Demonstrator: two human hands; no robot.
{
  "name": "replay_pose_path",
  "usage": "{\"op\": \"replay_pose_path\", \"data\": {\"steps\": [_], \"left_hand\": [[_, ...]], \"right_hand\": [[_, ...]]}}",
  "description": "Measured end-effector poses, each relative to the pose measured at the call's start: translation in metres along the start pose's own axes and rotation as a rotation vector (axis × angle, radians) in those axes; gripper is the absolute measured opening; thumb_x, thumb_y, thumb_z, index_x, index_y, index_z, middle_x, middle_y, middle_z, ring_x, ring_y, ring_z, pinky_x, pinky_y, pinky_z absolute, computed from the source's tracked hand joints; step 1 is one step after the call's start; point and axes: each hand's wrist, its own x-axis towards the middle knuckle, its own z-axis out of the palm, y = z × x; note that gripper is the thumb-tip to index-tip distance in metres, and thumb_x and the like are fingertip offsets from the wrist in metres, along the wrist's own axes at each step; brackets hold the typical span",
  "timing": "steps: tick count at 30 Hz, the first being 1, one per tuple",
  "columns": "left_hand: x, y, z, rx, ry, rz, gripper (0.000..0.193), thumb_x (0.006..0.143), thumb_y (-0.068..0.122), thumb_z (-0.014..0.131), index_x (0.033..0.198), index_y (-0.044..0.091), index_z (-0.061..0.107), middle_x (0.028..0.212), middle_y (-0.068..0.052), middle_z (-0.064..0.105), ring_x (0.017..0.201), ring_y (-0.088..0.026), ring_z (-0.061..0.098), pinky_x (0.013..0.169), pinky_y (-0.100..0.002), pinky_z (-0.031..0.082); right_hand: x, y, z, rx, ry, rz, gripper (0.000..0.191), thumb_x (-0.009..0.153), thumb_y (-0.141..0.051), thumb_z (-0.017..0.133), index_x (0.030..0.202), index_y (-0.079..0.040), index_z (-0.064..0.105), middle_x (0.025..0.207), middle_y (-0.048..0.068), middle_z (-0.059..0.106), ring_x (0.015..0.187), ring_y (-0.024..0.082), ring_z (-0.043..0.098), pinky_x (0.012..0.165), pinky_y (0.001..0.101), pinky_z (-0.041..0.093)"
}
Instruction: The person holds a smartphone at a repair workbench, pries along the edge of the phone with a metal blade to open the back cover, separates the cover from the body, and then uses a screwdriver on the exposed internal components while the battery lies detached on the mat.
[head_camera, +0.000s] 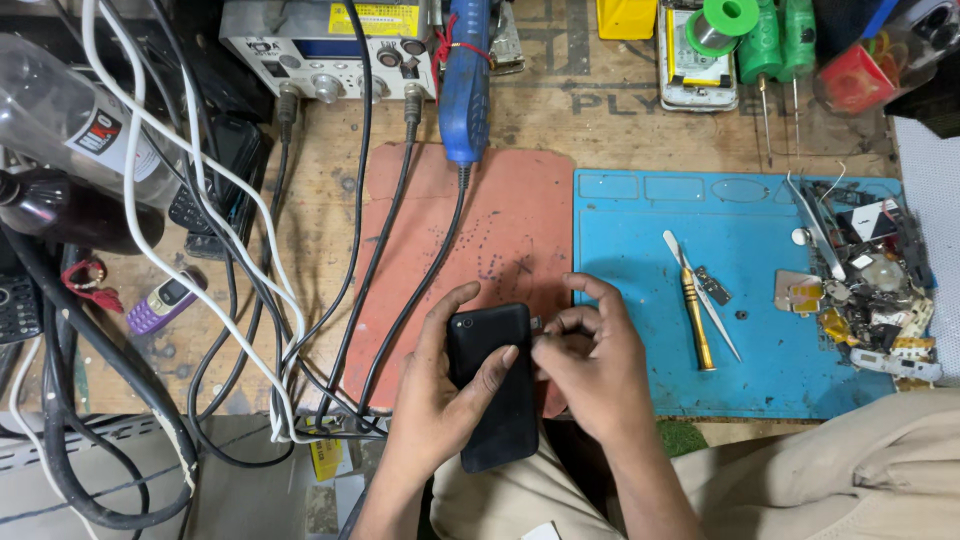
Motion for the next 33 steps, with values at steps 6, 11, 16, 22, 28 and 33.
{"op": "replay_pose_path", "data": {"steps": [6,11,16,22,28,33], "left_hand": [[-0.001,0.001,-0.003,-0.066,-0.009,0.008,0.067,0.093,0.005,0.074,0.151,0.002,0.041,0.106,-0.01,0.074,0.1,-0.011,0.068,0.09,-0.028,0.058],[-0.001,0.003,-0.002,-0.019,-0.016,-0.006,0.068,0.092,0.006,0.075,0.151,0.002,0.042,0.104,-0.009,0.074,0.098,-0.01,0.069,0.089,-0.027,0.058],[-0.001,0.002,-0.001,-0.015,-0.005,0.003,0.07,0.091,0.005,0.075,0.152,0.002,0.041,0.104,-0.01,0.074,0.098,-0.011,0.07,0.088,-0.028,0.058],[-0.001,-0.003,0.002,0.009,0.103,0.048,0.068,0.092,0.004,0.074,0.151,0.0,0.04,0.112,-0.011,0.071,0.104,-0.012,0.067,0.093,-0.027,0.055],[0.001,-0.008,0.005,-0.012,0.162,0.068,0.069,0.092,0.002,0.074,0.151,-0.001,0.039,0.114,-0.011,0.068,0.105,-0.012,0.066,0.094,-0.027,0.054],[-0.002,-0.009,0.005,-0.013,0.164,0.078,0.068,0.092,0.002,0.073,0.151,-0.002,0.039,0.118,-0.011,0.066,0.107,-0.012,0.065,0.095,-0.027,0.054]], "right_hand": [[0.01,0.007,-0.021,0.268,-0.191,0.085,0.04,0.089,-0.002,0.06,0.128,0.003,0.064,0.099,0.011,0.074,0.081,0.015,0.075,0.068,0.0333,0.067],[0.008,0.014,-0.019,0.198,-0.176,0.064,0.027,0.093,-0.012,0.071,0.114,0.005,0.073,0.094,0.013,0.076,0.08,0.018,0.075,0.067,0.0328,0.065],[0.01,0.013,-0.018,0.296,-0.121,0.108,0.024,0.096,-0.016,0.068,0.108,0.004,0.072,0.093,0.013,0.075,0.079,0.019,0.074,0.067,0.0353,0.065],[0.009,0.003,-0.019,0.337,-0.139,0.144,0.022,0.094,-0.016,0.068,0.104,0.004,0.072,0.093,0.014,0.077,0.081,0.022,0.077,0.069,0.0358,0.068],[0.004,0.001,-0.013,0.273,-0.083,0.077,0.023,0.089,-0.011,0.074,0.106,0.004,0.077,0.094,0.014,0.078,0.081,0.021,0.078,0.067,0.0337,0.067],[0.001,0.005,-0.008,0.273,-0.039,0.066,0.024,0.088,-0.009,0.075,0.109,0.002,0.077,0.094,0.013,0.079,0.08,0.02,0.077,0.064,0.0319,0.066]]}}
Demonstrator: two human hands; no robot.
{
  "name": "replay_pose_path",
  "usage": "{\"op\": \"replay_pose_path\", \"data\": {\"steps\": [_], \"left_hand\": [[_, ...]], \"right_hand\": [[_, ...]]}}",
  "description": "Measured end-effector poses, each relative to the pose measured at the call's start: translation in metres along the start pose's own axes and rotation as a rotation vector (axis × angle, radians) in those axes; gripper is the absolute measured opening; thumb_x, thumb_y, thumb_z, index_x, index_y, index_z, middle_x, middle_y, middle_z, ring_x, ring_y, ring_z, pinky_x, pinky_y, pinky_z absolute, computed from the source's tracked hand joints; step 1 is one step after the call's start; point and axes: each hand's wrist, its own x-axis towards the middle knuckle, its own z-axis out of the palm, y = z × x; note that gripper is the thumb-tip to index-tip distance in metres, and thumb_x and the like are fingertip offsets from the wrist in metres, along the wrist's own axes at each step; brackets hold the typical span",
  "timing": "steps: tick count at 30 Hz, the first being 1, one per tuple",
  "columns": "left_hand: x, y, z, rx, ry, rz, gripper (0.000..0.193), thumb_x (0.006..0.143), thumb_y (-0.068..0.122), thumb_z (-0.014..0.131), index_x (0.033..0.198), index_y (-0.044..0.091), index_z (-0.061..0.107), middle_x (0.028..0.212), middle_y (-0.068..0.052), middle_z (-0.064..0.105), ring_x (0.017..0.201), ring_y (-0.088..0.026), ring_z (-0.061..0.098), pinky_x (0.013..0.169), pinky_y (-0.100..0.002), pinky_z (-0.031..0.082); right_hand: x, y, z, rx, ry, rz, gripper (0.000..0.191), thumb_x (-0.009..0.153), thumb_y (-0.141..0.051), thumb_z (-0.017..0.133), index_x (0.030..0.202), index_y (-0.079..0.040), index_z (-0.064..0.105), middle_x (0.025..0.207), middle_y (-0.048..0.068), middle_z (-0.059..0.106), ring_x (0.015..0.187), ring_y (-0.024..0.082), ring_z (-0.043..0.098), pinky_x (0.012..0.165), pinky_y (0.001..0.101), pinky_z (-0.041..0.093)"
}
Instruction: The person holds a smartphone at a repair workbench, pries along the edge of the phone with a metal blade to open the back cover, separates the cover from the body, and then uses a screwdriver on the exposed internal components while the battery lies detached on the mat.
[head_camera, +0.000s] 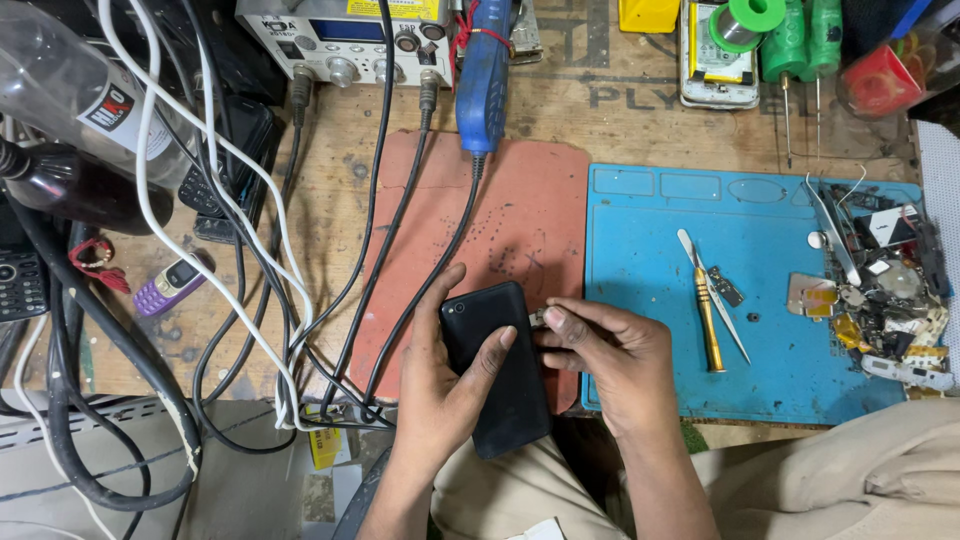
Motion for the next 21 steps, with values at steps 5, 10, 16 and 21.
{"op": "replay_pose_path", "data": {"steps": [5,10,16,21], "left_hand": [[0.002,0.002,0.0,0.023,-0.001,-0.018,0.069,0.091,0.002,0.074,0.149,-0.002,0.039,0.122,-0.012,0.065,0.107,-0.013,0.065,0.094,-0.028,0.054],[0.002,0.003,-0.003,0.006,-0.045,-0.006,0.068,0.091,0.002,0.074,0.15,-0.001,0.04,0.125,-0.014,0.064,0.108,-0.013,0.066,0.095,-0.028,0.055],[0.001,0.004,-0.004,-0.01,-0.075,0.013,0.067,0.091,0.001,0.074,0.149,-0.001,0.04,0.133,-0.014,0.059,0.111,-0.014,0.065,0.097,-0.029,0.054],[0.001,0.004,-0.003,-0.035,-0.069,-0.005,0.068,0.091,0.001,0.073,0.151,-0.001,0.039,0.126,-0.014,0.064,0.109,-0.014,0.066,0.096,-0.029,0.055]], "right_hand": [[0.002,0.001,-0.001,-0.033,-0.013,-0.01,0.027,0.087,-0.01,0.075,0.112,0.001,0.077,0.094,0.012,0.079,0.079,0.018,0.077,0.065,0.0309,0.066],[0.005,0.001,-0.008,-0.04,-0.07,0.039,0.028,0.085,-0.006,0.076,0.112,0.003,0.077,0.094,0.012,0.079,0.08,0.017,0.076,0.067,0.0319,0.066],[0.005,0.0,-0.013,0.003,-0.116,0.061,0.027,0.084,-0.004,0.077,0.11,0.003,0.076,0.091,0.011,0.078,0.077,0.016,0.074,0.069,0.0321,0.065],[0.004,-0.002,-0.012,0.033,-0.101,0.039,0.026,0.085,-0.004,0.076,0.111,0.001,0.074,0.09,0.012,0.078,0.077,0.017,0.075,0.069,0.0326,0.066]]}}
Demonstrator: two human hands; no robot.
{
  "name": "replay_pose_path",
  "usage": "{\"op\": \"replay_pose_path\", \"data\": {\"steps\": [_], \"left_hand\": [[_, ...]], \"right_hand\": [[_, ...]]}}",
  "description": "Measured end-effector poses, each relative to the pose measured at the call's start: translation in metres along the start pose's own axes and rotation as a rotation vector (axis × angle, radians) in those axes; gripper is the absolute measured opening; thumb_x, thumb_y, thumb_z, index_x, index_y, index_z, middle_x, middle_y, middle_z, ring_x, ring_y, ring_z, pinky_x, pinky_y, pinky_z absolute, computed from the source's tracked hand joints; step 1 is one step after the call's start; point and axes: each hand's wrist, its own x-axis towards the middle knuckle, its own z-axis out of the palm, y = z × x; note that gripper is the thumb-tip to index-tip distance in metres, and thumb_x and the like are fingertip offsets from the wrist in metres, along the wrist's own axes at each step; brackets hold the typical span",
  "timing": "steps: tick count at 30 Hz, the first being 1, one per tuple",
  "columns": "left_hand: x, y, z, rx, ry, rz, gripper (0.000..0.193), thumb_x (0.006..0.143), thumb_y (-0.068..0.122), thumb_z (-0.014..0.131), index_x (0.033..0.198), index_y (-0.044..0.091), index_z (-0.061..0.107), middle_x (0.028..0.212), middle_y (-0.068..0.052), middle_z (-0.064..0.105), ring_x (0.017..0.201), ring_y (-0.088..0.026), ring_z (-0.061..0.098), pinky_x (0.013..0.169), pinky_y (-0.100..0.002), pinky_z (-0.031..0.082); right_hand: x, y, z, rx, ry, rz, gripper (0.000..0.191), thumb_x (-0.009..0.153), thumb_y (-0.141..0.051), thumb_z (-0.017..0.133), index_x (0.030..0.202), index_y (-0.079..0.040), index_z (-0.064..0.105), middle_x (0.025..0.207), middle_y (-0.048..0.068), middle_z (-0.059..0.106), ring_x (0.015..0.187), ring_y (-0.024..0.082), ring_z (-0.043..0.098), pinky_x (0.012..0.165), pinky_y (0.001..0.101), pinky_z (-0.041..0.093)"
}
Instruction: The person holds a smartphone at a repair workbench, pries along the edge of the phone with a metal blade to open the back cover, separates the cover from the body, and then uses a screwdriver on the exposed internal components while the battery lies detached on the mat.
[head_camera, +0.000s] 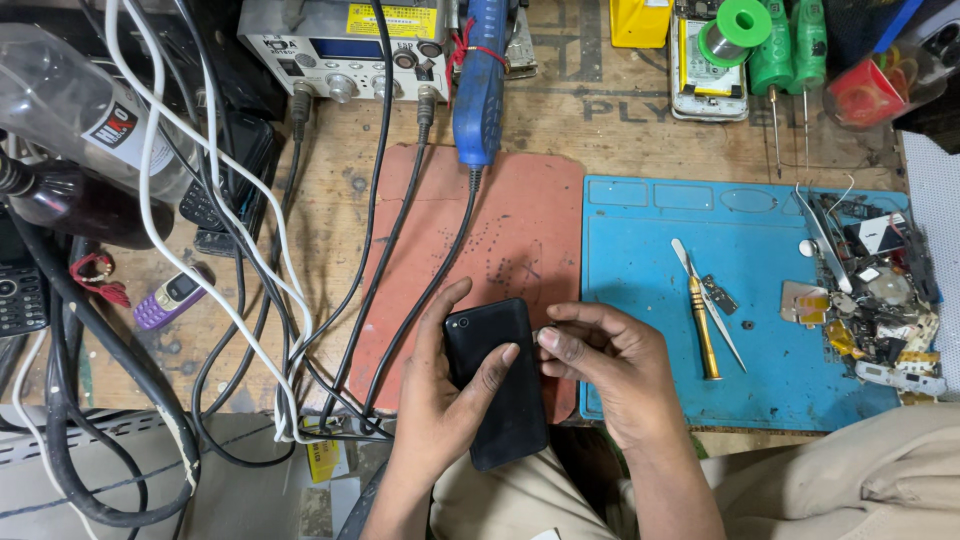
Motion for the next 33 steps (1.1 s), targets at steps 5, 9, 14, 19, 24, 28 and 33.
{"op": "replay_pose_path", "data": {"steps": [5,9,14,19,24,28,33], "left_hand": [[-0.0003,-0.0019,0.0004,-0.022,0.014,-0.007,0.07,0.092,0.002,0.073,0.152,-0.001,0.037,0.119,-0.014,0.067,0.107,-0.014,0.068,0.095,-0.029,0.056],[-0.0009,-0.0018,0.0,-0.003,0.025,-0.005,0.069,0.092,0.002,0.073,0.151,-0.001,0.038,0.119,-0.013,0.066,0.107,-0.014,0.068,0.094,-0.028,0.056],[-0.0003,0.0003,-0.0002,-0.012,0.022,-0.028,0.069,0.092,0.001,0.074,0.151,-0.001,0.039,0.116,-0.012,0.068,0.105,-0.013,0.068,0.092,-0.028,0.057],[0.0,-0.0009,0.0002,0.006,0.036,-0.029,0.07,0.091,0.002,0.074,0.151,-0.001,0.039,0.115,-0.012,0.068,0.104,-0.013,0.068,0.091,-0.028,0.056],[-0.0006,-0.0018,-0.0004,0.01,0.049,-0.035,0.07,0.091,0.002,0.074,0.152,0.0,0.039,0.114,-0.011,0.068,0.103,-0.012,0.067,0.091,-0.027,0.056],[-0.0001,-0.0017,-0.0002,0.005,0.041,-0.021,0.07,0.092,0.002,0.074,0.151,0.0,0.039,0.114,-0.011,0.068,0.104,-0.012,0.067,0.091,-0.027,0.056],[-0.0014,-0.002,0.0001,0.001,0.026,-0.013,0.069,0.092,0.002,0.074,0.152,0.0,0.039,0.115,-0.011,0.068,0.104,-0.012,0.067,0.092,-0.027,0.056]], "right_hand": [[-0.0004,0.0002,0.0009,0.017,0.006,-0.015,0.021,0.085,-0.003,0.077,0.105,0.0,0.072,0.091,0.012,0.079,0.078,0.019,0.077,0.066,0.0335,0.066],[-0.0009,0.0003,0.0019,0.006,0.028,-0.006,0.019,0.085,-0.004,0.077,0.103,0.0,0.072,0.092,0.012,0.079,0.077,0.019,0.077,0.066,0.0333,0.066],[-0.0028,-0.0007,0.0065,0.006,0.052,-0.055,0.016,0.086,-0.004,0.078,0.101,0.001,0.073,0.093,0.011,0.077,0.082,0.016,0.075,0.069,0.0331,0.067],[-0.0039,-0.002,0.0076,-0.016,0.069,-0.04,0.02,0.088,-0.007,0.076,0.104,0.004,0.076,0.092,0.011,0.077,0.079,0.018,0.075,0.068,0.0326,0.065],[-0.0027,-0.0045,0.0023,0.033,0.025,0.01,0.025,0.089,-0.009,0.074,0.109,0.006,0.075,0.092,0.012,0.078,0.079,0.019,0.076,0.07,0.034,0.066],[-0.0031,-0.0033,0.001,-0.005,0.018,0.007,0.027,0.086,-0.006,0.075,0.111,0.005,0.074,0.091,0.014,0.078,0.078,0.019,0.076,0.071,0.0337,0.065],[-0.0025,0.0005,0.0034,0.007,0.068,-0.055,0.027,0.086,-0.003,0.074,0.112,0.005,0.074,0.091,0.014,0.077,0.076,0.019,0.075,0.069,0.0331,0.066]]}}
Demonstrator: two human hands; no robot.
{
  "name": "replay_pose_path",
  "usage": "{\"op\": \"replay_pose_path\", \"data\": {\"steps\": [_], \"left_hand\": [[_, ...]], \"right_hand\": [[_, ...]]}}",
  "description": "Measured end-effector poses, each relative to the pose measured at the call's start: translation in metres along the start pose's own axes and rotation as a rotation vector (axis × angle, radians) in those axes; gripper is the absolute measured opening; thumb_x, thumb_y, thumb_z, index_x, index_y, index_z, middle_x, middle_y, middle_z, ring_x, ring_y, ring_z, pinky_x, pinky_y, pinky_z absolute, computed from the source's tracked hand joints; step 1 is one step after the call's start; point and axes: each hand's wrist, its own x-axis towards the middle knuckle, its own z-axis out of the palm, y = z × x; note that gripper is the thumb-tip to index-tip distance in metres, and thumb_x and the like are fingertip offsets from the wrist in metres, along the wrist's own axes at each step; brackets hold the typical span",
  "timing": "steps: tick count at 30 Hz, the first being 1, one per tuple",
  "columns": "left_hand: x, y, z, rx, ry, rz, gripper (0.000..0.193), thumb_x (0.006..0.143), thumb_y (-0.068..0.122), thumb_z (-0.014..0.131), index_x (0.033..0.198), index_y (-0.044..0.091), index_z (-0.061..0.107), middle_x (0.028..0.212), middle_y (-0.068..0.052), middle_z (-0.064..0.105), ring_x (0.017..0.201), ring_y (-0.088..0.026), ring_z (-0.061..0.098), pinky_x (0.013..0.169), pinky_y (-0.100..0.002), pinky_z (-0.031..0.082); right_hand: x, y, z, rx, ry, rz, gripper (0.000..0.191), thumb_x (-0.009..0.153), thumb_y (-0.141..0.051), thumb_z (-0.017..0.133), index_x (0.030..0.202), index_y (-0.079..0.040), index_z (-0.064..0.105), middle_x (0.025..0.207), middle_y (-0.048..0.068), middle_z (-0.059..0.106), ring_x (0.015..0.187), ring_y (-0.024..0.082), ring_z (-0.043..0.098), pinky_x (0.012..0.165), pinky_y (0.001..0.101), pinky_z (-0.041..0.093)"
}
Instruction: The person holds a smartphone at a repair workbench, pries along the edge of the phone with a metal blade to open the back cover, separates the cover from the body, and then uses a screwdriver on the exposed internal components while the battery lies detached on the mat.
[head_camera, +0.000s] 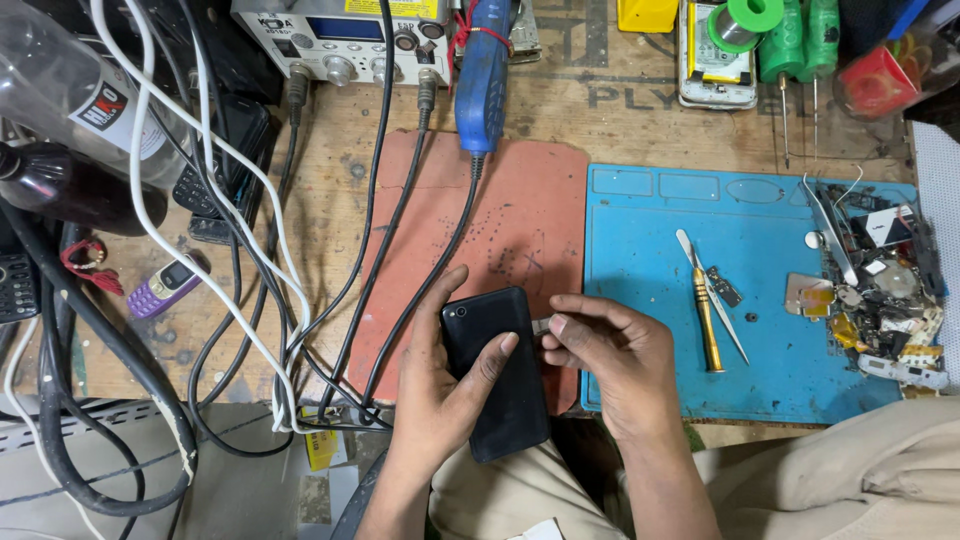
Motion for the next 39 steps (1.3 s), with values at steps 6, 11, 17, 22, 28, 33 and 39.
{"op": "replay_pose_path", "data": {"steps": [6,11,17,22,28,33,39], "left_hand": [[0.0,0.001,0.0,-0.045,0.033,-0.05,0.072,0.091,0.002,0.074,0.153,0.001,0.037,0.111,-0.009,0.068,0.098,-0.011,0.067,0.087,-0.026,0.056],[0.001,0.0,-0.001,-0.201,0.035,-0.116,0.073,0.089,0.001,0.074,0.151,0.004,0.036,0.1,-0.009,0.071,0.089,-0.011,0.069,0.078,-0.027,0.059],[0.001,-0.008,-0.006,-0.187,0.045,-0.046,0.04,0.091,0.006,0.078,0.126,-0.003,0.061,0.103,-0.006,0.073,0.092,-0.009,0.069,0.082,-0.025,0.059],[0.002,-0.011,-0.013,-0.358,0.09,-0.17,0.031,0.087,0.01,0.078,0.114,-0.002,0.067,0.091,-0.005,0.076,0.077,-0.011,0.07,0.07,-0.028,0.059],[0.003,-0.01,-0.018,-0.374,0.084,-0.151,0.037,0.091,0.01,0.077,0.122,-0.004,0.063,0.097,-0.006,0.072,0.084,-0.011,0.067,0.076,-0.027,0.056],[0.006,-0.002,-0.02,-0.359,0.025,-0.123,0.075,0.086,0.01,0.078,0.152,0.0,0.044,0.119,-0.01,0.067,0.106,-0.014,0.064,0.094,-0.028,0.052],[0.011,0.004,-0.024,-0.407,-0.111,-0.108,0.09,0.085,0.01,0.077,0.16,0.001,0.028,0.152,-0.019,0.051,0.135,-0.024,0.055,0.111,-0.035,0.045]], "right_hand": [[0.006,-0.007,-0.004,-0.037,0.193,-0.219,0.023,0.089,0.001,0.072,0.111,0.007,0.073,0.092,0.015,0.076,0.076,0.017,0.074,0.068,0.0311,0.066],[0.038,-0.031,-0.009,-0.282,0.318,-0.494,0.019,0.094,0.001,0.072,0.112,0.006,0.076,0.091,0.01,0.074,0.076,0.012,0.066,0.066,0.0222,0.052],[0.104,-0.058,-0.013,-0.786,0.473,-0.574,0.018,0.086,-0.012,0.078,0.101,-0.002,0.079,0.086,0.009,0.078,0.076,0.016,0.075,0.07,0.0295,0.056],[0.114,-0.052,-0.015,-0.911,0.529,-0.574,0.015,0.086,-0.014,0.078,0.098,-0.005,0.08,0.084,0.013,0.077,0.075,0.025,0.075,0.071,0.0366,0.057],[0.108,-0.054,-0.008,-0.98,0.522,-0.651,0.013,0.088,-0.013,0.08,0.098,-0.004,0.079,0.091,0.014,0.075,0.08,0.028,0.073,0.072,0.0398,0.056],[0.059,-0.071,0.01,-0.749,0.248,-0.737,0.024,0.092,0.0,0.072,0.116,-0.006,0.072,0.117,0.011,0.07,0.088,0.022,0.073,0.073,0.0381,0.06],[-0.02,-0.06,0.038,-0.999,-0.405,-0.977,0.044,0.074,0.0,0.077,0.117,-0.012,0.075,0.141,0.008,0.063,0.136,0.031,0.053,0.113,0.0425,0.047]]}}
